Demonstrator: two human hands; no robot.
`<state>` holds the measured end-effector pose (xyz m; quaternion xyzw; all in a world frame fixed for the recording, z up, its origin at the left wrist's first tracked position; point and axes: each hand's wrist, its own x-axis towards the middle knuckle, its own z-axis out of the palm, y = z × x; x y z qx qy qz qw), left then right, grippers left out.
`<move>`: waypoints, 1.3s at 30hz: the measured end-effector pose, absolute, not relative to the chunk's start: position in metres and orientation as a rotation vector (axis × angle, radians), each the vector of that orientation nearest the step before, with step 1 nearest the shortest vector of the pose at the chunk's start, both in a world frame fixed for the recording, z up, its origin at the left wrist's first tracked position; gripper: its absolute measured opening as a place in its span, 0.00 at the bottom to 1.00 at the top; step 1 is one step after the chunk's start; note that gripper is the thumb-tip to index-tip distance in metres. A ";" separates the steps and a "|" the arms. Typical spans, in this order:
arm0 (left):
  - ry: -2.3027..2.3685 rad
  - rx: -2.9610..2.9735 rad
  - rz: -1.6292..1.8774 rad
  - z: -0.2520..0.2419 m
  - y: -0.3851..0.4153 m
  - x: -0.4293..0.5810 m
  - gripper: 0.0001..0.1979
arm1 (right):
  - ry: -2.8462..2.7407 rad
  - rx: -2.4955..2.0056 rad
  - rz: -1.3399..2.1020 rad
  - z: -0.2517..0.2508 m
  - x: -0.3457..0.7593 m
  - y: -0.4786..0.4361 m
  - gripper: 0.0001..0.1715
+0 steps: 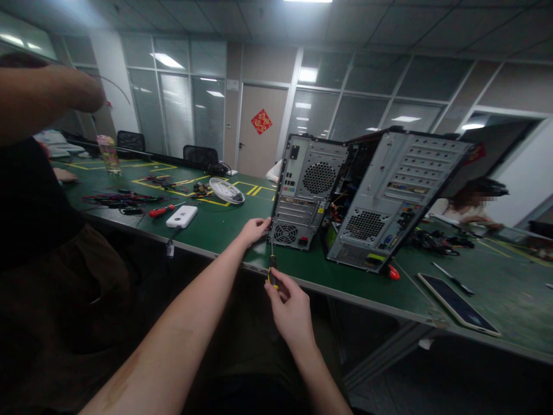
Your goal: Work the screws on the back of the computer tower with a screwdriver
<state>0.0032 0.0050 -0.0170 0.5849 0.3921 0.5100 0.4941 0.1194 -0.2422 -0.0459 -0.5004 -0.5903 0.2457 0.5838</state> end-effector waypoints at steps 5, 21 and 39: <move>0.950 1.410 1.238 -0.017 0.006 0.005 0.31 | -1.191 -1.043 0.729 -0.056 0.109 -0.238 0.25; 0.961 1.425 1.245 -0.018 0.007 0.005 0.32 | -1.120 -0.987 0.786 -0.053 0.111 -0.236 0.27; 0.960 1.424 1.231 -0.021 0.010 0.007 0.33 | -1.611 -1.283 0.249 -0.040 0.122 -0.249 0.20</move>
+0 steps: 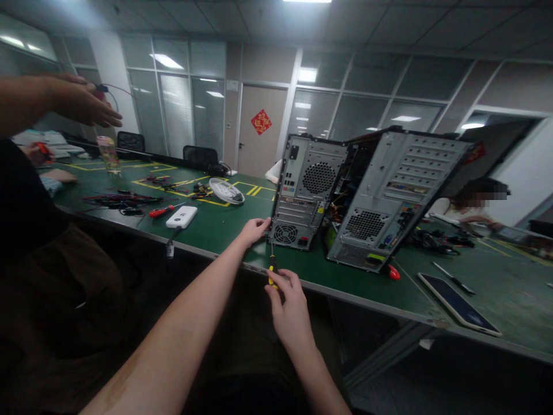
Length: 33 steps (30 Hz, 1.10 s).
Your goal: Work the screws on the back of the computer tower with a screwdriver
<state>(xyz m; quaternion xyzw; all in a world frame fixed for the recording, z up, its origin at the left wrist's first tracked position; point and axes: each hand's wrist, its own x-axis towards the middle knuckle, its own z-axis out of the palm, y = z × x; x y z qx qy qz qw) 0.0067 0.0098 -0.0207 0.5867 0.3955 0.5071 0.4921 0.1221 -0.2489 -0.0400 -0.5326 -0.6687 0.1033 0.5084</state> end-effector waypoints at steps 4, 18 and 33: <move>0.944 1.424 1.230 -0.021 0.011 0.006 0.32 | -1.689 -1.306 0.205 -0.044 0.121 -0.249 0.23; 0.960 1.463 1.236 -0.022 0.012 0.006 0.34 | -1.623 -1.280 0.142 -0.053 0.108 -0.247 0.21; 0.930 1.429 1.252 -0.022 0.012 0.007 0.33 | -1.510 -1.191 0.194 -0.059 0.106 -0.240 0.18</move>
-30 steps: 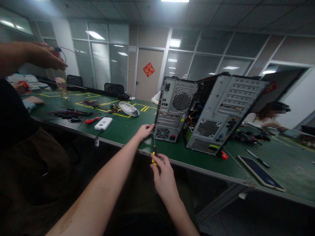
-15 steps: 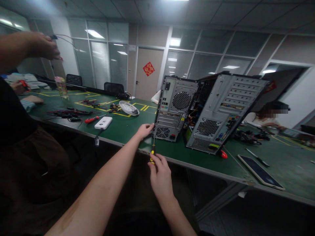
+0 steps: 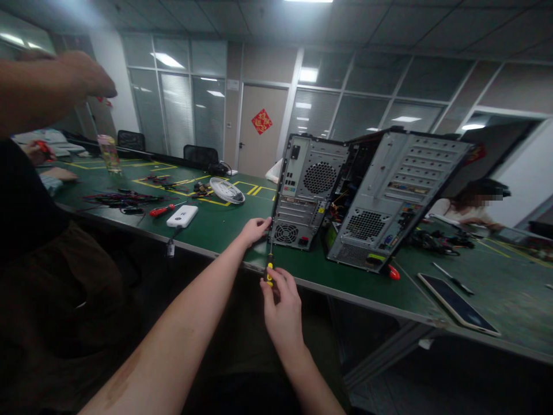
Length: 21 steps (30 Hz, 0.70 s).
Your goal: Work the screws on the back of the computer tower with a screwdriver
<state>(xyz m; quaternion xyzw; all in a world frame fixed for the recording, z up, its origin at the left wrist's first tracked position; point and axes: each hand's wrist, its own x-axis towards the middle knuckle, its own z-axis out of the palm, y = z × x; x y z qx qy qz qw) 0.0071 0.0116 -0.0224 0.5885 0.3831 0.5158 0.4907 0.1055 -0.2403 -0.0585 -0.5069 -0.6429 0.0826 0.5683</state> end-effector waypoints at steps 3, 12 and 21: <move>0.932 1.422 1.252 -0.023 0.012 0.007 0.33 | -1.576 -1.298 -0.011 -0.052 0.107 -0.240 0.15; 0.944 1.443 1.254 -0.025 0.013 0.004 0.32 | -2.083 -1.821 -0.477 -0.007 0.107 -0.221 0.10; 0.968 1.488 1.252 -0.024 0.011 0.003 0.32 | -2.511 -1.810 -0.598 0.032 0.105 -0.216 0.17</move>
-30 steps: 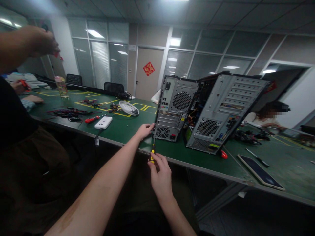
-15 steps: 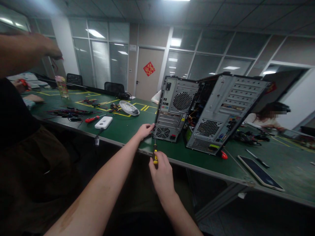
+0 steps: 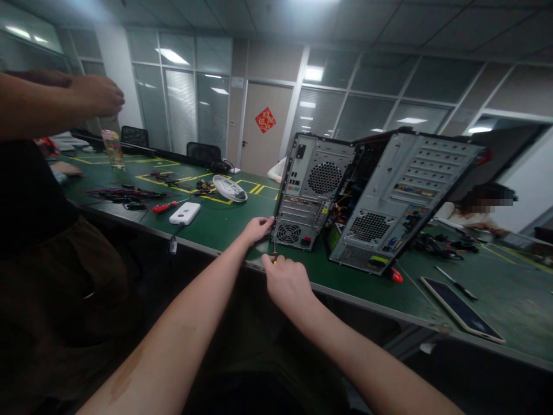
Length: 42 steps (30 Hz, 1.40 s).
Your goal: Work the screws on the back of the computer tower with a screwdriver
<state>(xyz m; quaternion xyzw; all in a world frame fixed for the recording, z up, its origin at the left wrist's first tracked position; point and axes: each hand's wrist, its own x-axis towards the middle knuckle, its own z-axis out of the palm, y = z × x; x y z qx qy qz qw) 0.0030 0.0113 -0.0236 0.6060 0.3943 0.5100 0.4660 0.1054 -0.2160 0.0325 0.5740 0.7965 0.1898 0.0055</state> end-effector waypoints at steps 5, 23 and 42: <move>0.979 1.497 1.242 -0.025 0.012 0.001 0.32 | 2.539 1.722 0.554 0.032 0.102 -0.214 0.17; 0.970 1.483 1.241 -0.025 0.016 0.001 0.32 | 2.505 2.152 0.515 0.014 0.105 -0.215 0.12; 0.979 1.494 1.239 -0.025 0.016 -0.001 0.33 | 2.522 2.378 0.428 0.001 0.102 -0.215 0.08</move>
